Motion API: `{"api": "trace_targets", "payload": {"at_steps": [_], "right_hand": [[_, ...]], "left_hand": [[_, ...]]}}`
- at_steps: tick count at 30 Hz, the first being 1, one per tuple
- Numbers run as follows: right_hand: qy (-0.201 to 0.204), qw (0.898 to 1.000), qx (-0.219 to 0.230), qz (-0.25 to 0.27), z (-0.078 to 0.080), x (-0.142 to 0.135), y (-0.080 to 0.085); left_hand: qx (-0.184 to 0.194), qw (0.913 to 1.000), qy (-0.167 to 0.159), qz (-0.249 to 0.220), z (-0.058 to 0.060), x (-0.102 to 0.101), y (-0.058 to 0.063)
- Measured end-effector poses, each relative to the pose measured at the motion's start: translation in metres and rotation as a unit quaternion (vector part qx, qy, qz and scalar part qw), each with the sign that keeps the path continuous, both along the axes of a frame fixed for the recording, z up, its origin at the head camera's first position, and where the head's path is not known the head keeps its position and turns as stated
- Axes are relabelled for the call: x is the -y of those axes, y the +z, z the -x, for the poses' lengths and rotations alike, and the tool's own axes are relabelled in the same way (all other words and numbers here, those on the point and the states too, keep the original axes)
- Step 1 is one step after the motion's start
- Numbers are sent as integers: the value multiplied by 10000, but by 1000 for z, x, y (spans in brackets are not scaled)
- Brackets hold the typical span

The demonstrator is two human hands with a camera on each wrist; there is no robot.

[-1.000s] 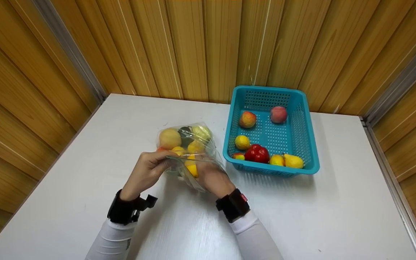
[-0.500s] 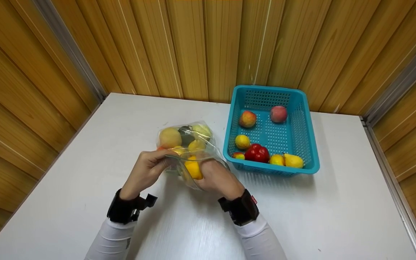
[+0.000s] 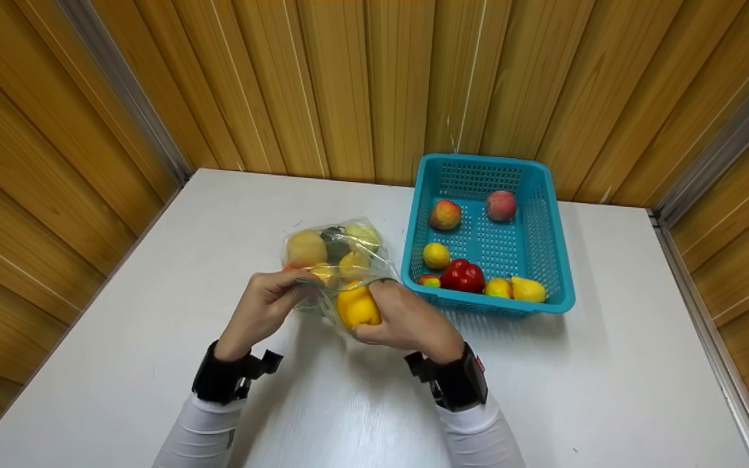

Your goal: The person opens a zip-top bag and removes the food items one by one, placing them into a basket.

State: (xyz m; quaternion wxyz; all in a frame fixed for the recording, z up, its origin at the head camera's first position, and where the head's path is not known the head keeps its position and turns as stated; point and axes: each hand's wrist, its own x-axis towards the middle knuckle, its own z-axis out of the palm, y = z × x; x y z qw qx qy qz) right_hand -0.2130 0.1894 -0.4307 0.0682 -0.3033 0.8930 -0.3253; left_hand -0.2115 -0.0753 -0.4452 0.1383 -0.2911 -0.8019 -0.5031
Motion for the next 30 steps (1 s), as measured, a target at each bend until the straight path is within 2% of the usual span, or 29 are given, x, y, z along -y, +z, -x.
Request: {"api": "trace_targets", "payload": {"at_steps": [5, 10, 18, 30], "right_hand": [[97, 9998, 51, 150, -2, -8, 6], [206, 9992, -120, 312, -5, -16, 13], [13, 9992, -329, 215, -19, -34, 28], [-202, 9917, -736, 1032, -31, -59, 36]], "left_hand": [[-13, 10000, -4, -31, 0, 0, -1], [-20, 10000, -27, -62, 0, 0, 0], [-91, 9999, 1, -45, 1, 0, -1], [-8, 10000, 10, -97, 0, -1, -1]]}}
